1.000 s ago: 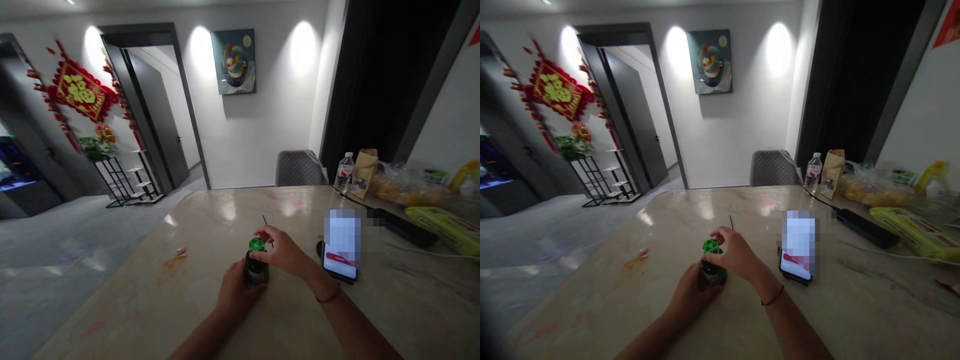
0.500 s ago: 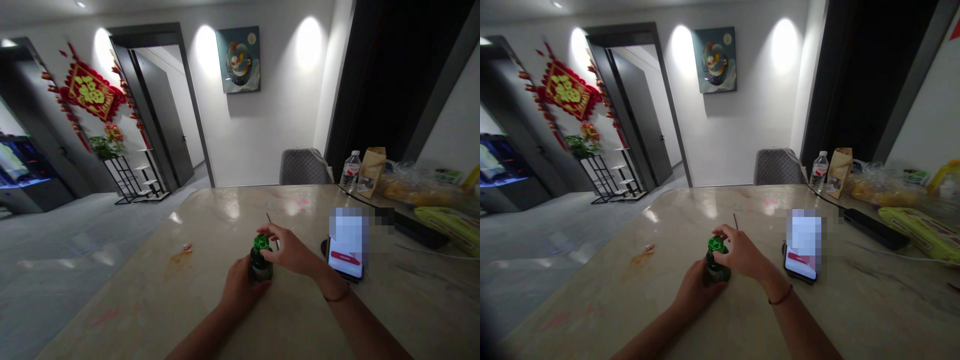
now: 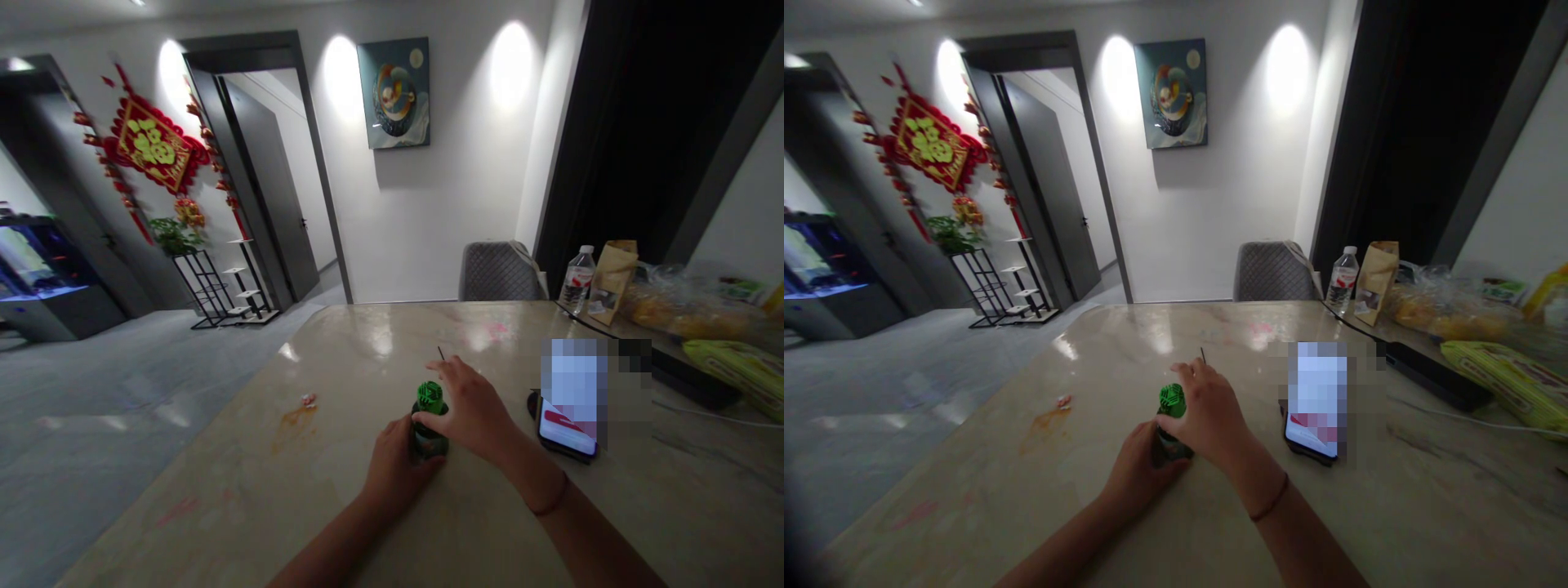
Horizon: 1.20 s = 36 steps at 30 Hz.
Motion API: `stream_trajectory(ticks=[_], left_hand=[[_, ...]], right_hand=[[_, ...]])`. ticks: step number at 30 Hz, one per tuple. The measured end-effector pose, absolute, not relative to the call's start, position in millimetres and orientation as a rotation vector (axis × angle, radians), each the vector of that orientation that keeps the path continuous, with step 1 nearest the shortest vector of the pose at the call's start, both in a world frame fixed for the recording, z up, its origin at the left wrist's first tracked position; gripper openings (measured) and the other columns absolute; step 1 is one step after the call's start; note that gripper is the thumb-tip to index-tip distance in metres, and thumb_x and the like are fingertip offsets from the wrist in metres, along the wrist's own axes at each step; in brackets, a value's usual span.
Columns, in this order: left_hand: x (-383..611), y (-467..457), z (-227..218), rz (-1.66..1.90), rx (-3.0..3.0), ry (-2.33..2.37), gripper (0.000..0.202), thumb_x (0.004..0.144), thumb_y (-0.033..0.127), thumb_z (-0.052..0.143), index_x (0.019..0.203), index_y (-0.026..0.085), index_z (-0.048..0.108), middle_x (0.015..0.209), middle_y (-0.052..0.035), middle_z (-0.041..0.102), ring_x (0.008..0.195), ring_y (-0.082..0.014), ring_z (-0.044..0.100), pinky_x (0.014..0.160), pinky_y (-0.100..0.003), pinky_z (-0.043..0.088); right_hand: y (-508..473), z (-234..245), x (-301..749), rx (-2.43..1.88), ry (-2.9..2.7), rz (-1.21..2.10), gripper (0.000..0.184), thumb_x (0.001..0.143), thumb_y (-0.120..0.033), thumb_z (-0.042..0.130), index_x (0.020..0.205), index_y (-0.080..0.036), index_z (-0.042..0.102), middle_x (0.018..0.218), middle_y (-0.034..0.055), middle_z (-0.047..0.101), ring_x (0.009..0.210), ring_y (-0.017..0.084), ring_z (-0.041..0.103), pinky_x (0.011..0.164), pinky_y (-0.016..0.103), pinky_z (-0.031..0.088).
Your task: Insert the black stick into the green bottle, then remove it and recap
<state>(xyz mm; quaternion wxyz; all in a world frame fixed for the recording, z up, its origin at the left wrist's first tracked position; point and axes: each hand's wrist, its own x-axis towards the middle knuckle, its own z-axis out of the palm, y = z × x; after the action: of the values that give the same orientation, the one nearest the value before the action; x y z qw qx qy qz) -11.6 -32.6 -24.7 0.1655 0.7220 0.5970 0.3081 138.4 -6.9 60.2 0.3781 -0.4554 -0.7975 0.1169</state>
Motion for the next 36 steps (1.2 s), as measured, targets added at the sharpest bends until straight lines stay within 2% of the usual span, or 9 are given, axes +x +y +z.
stream_trajectory(ticks=[4,8,14,17,20,23,27,32,36], left_hand=[[-12.0,-32.8,-23.5,0.863,2.057,1.694,0.048,0.058,0.031,0.068,0.102,0.019,0.054,0.099,-0.0066,0.062,0.093,-0.0232,0.055,0.081,-0.033,0.041],[-11.4,-34.2,-21.8,0.891,2.074,1.654,0.045,0.060,0.030,0.066,0.102,0.021,0.054,0.100,-0.0057,0.062,0.094,-0.0230,0.054,0.082,-0.033,0.041],[-11.2,-34.5,-21.9,0.884,2.070,1.673,0.045,0.060,0.031,0.066,0.101,0.020,0.053,0.097,-0.0065,0.062,0.092,-0.0234,0.054,0.080,-0.034,0.041],[-10.8,-34.6,-20.1,0.890,2.066,1.661,0.049,0.059,0.030,0.066,0.105,0.021,0.052,0.099,-0.0064,0.062,0.093,-0.0234,0.054,0.081,-0.034,0.041],[-10.0,-35.5,-18.3,0.890,2.075,1.654,0.047,0.060,0.028,0.065,0.104,0.022,0.053,0.099,-0.0052,0.062,0.093,-0.0227,0.054,0.082,-0.033,0.041],[-9.2,-36.2,-18.4,0.886,2.087,1.669,0.040,0.061,0.028,0.063,0.100,0.021,0.054,0.097,-0.0054,0.062,0.092,-0.0221,0.054,0.082,-0.033,0.041],[-9.0,-36.0,-20.3,0.889,2.099,1.682,0.041,0.062,0.028,0.063,0.100,0.019,0.053,0.096,-0.0061,0.062,0.091,-0.0221,0.054,0.080,-0.034,0.042],[-10.2,-35.7,-21.1,0.913,2.121,1.672,0.043,0.061,0.028,0.064,0.102,0.020,0.053,0.096,-0.0059,0.062,0.092,-0.0221,0.054,0.081,-0.033,0.041],[-11.1,-35.1,-21.3,0.911,2.126,1.647,0.044,0.061,0.027,0.064,0.103,0.020,0.053,0.098,-0.0056,0.062,0.092,-0.0218,0.054,0.081,-0.033,0.041]], right_hand=[[-5.6,57.1,137.0,-1.155,-2.038,0.382,0.046,0.062,-0.025,0.066,0.106,-0.021,0.051,0.098,0.0068,0.057,0.091,0.022,0.054,0.083,0.038,0.043],[-7.0,56.4,141.3,-0.966,-2.075,0.558,0.055,0.063,-0.013,0.058,0.115,-0.021,0.044,0.112,0.0063,0.053,0.101,0.019,0.052,0.090,0.034,0.040],[-7.1,55.2,137.3,-1.086,-1.991,0.454,0.055,0.064,-0.029,0.064,0.115,-0.020,0.046,0.106,0.0094,0.053,0.097,0.023,0.052,0.087,0.039,0.041],[-6.2,54.4,136.2,-1.080,-2.006,0.482,0.051,0.065,-0.022,0.060,0.115,-0.019,0.045,0.103,0.0084,0.055,0.096,0.021,0.053,0.087,0.038,0.042],[-6.4,53.0,138.2,-0.984,-2.063,0.571,0.063,0.064,-0.012,0.055,0.123,-0.019,0.036,0.113,0.0089,0.053,0.103,0.020,0.051,0.092,0.035,0.039],[-6.1,51.0,139.3,-0.969,-2.067,0.543,0.070,0.065,-0.019,0.058,0.129,-0.018,0.030,0.125,0.0121,0.045,0.110,0.022,0.047,0.096,0.038,0.036],[-4.1,49.4,136.8,-1.067,-2.016,0.492,0.067,0.066,-0.025,0.061,0.127,-0.016,0.035,0.110,0.0118,0.052,0.098,0.022,0.053,0.087,0.039,0.042],[-2.9,51.7,136.2,-0.921,-2.022,0.559,0.058,0.066,-0.013,0.054,0.122,-0.019,0.040,0.114,0.0083,0.052,0.104,0.018,0.050,0.091,0.033,0.040],[-3.1,55.1,138.8,-0.857,-2.003,0.611,0.058,0.064,-0.008,0.053,0.120,-0.019,0.042,0.104,0.0062,0.055,0.096,0.016,0.054,0.090,0.032,0.041]])
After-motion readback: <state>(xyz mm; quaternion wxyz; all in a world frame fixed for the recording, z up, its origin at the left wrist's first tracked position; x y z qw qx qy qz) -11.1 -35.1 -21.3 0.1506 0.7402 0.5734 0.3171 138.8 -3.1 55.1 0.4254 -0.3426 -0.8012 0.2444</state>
